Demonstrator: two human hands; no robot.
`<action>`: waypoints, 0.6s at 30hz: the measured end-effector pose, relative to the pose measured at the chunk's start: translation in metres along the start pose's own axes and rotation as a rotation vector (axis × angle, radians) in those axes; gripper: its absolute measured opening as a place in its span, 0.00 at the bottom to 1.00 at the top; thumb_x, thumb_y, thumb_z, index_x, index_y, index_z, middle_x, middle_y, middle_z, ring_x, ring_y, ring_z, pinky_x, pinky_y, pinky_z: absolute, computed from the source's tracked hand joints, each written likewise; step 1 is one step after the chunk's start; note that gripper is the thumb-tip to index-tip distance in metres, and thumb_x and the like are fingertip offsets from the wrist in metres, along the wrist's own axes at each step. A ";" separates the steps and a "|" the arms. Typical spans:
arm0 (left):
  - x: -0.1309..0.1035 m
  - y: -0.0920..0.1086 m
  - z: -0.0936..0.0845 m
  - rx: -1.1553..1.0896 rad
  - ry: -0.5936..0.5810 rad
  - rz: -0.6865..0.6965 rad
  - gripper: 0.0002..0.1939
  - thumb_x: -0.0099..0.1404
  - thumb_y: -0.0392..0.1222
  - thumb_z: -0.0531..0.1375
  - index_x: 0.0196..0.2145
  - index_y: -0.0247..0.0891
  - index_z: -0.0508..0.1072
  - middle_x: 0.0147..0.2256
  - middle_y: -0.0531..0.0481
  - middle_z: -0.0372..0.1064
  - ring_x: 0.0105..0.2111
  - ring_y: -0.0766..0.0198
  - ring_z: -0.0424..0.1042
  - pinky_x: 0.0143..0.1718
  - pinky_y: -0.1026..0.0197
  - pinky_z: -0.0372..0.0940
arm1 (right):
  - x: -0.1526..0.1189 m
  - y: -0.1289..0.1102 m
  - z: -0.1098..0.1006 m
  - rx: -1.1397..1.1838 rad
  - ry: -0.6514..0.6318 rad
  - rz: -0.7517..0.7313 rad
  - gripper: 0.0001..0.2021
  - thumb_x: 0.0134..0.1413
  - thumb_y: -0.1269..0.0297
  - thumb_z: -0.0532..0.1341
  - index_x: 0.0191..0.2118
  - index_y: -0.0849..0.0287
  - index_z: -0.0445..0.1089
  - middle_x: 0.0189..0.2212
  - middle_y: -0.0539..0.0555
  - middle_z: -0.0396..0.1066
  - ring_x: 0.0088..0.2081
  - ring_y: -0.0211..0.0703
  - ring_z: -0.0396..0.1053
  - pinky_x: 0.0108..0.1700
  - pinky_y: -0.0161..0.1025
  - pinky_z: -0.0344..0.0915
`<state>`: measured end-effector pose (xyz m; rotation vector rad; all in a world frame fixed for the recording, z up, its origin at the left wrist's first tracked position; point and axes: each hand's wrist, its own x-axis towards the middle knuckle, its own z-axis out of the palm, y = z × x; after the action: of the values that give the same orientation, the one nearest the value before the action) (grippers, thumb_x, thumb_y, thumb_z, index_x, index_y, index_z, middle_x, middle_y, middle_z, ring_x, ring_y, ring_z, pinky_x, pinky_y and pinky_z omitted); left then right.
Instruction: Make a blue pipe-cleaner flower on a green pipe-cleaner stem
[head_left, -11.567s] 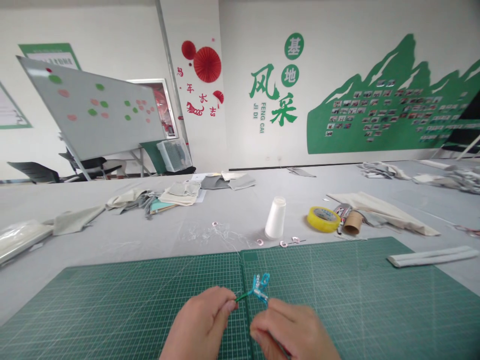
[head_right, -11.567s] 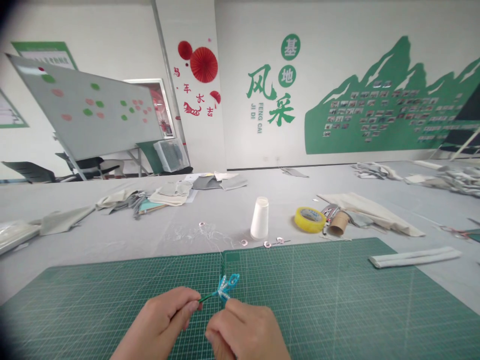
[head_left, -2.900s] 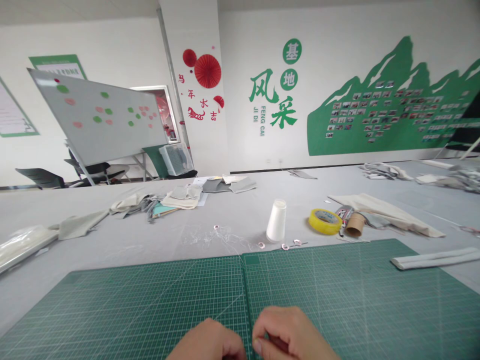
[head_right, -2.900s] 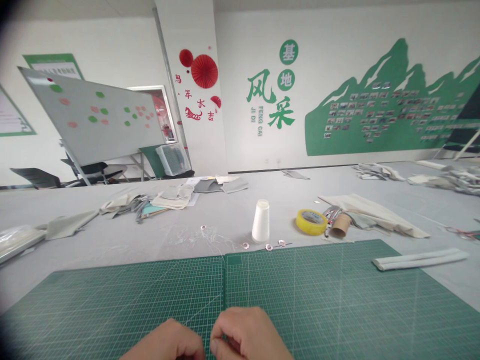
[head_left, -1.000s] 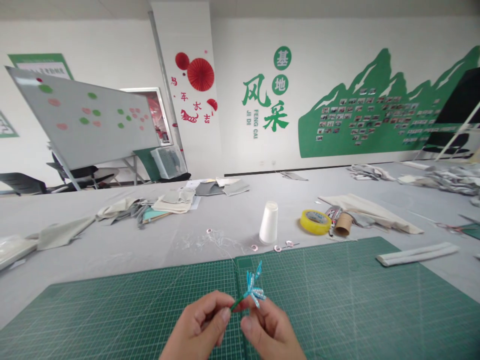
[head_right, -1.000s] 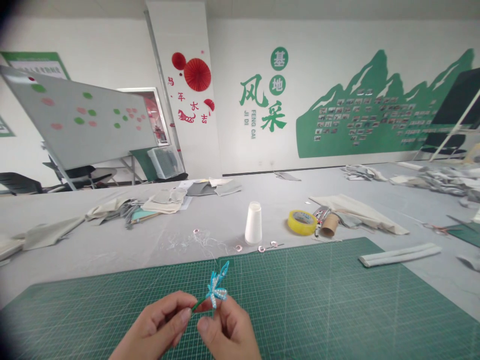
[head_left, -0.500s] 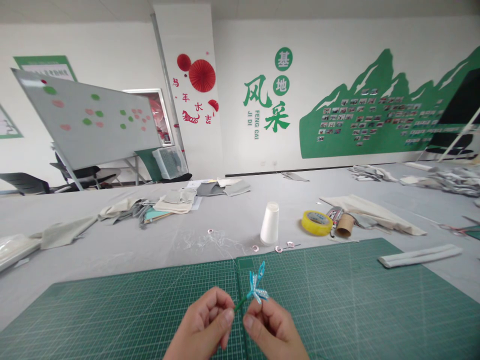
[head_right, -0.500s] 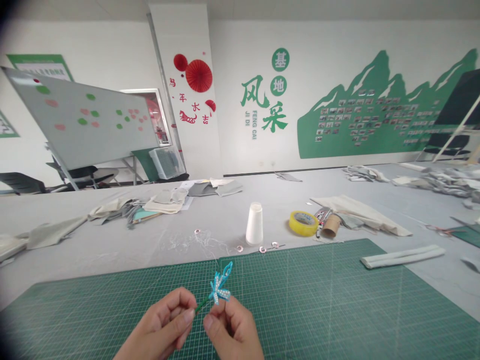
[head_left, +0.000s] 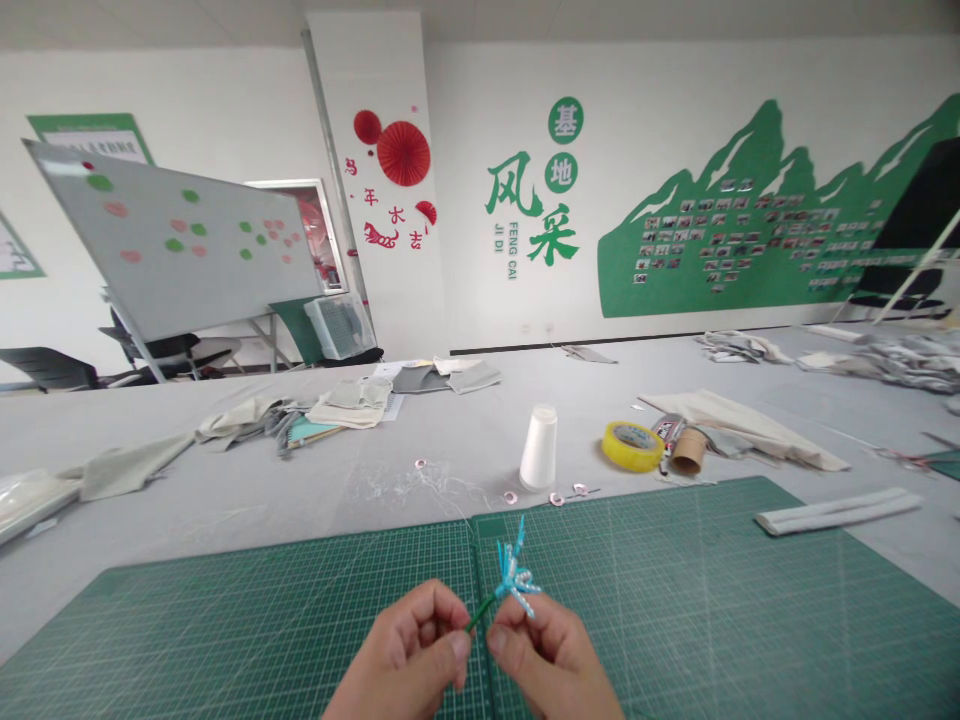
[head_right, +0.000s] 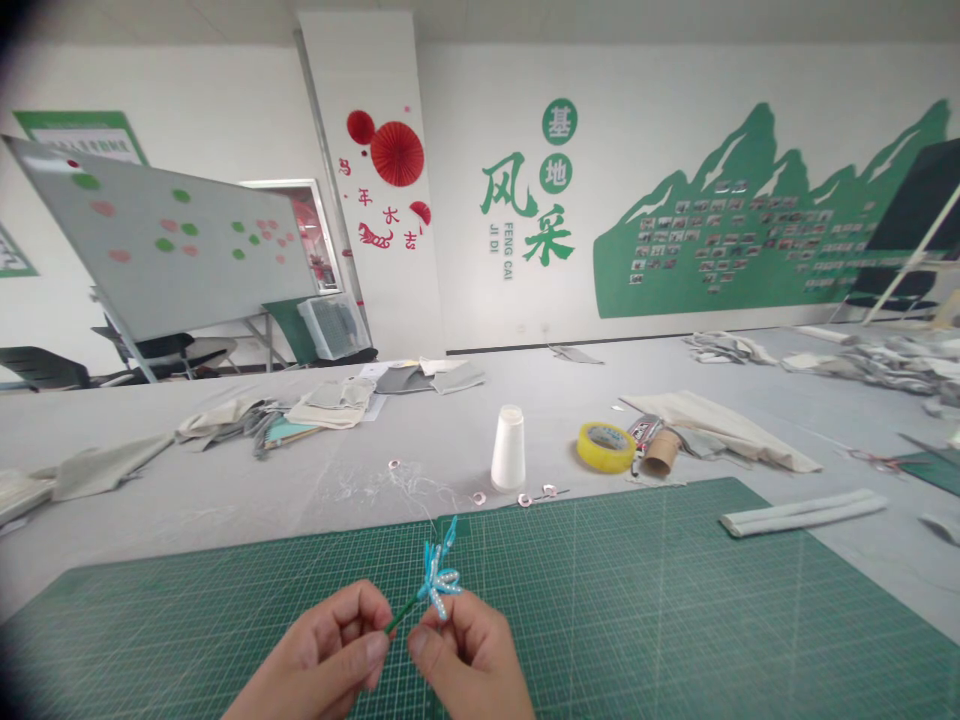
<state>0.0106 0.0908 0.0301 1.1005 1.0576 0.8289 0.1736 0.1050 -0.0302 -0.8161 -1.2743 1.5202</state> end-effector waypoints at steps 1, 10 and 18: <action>-0.001 0.001 0.000 -0.004 -0.007 0.003 0.17 0.57 0.51 0.65 0.30 0.40 0.62 0.21 0.62 0.63 0.12 0.79 0.40 0.17 0.68 0.38 | 0.001 0.002 -0.001 0.007 -0.018 0.004 0.23 0.49 0.41 0.64 0.25 0.58 0.61 0.15 0.40 0.46 0.18 0.30 0.40 0.21 0.31 0.39; -0.002 0.000 -0.012 0.146 -0.107 -0.023 0.20 0.58 0.58 0.63 0.31 0.38 0.67 0.23 0.57 0.67 0.14 0.76 0.48 0.19 0.68 0.44 | 0.008 -0.011 -0.014 -0.061 -0.255 0.080 0.24 0.47 0.39 0.64 0.24 0.58 0.62 0.16 0.42 0.51 0.20 0.32 0.48 0.23 0.32 0.48; -0.002 -0.002 -0.011 0.290 -0.216 0.013 0.17 0.54 0.55 0.63 0.25 0.36 0.71 0.21 0.57 0.63 0.20 0.71 0.53 0.24 0.67 0.49 | 0.009 -0.022 -0.030 -0.283 -0.312 0.087 0.18 0.44 0.49 0.69 0.23 0.61 0.73 0.18 0.45 0.61 0.21 0.32 0.55 0.24 0.31 0.50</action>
<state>-0.0005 0.0914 0.0276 1.4094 1.0081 0.5610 0.2039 0.1232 -0.0150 -0.8435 -1.7327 1.6018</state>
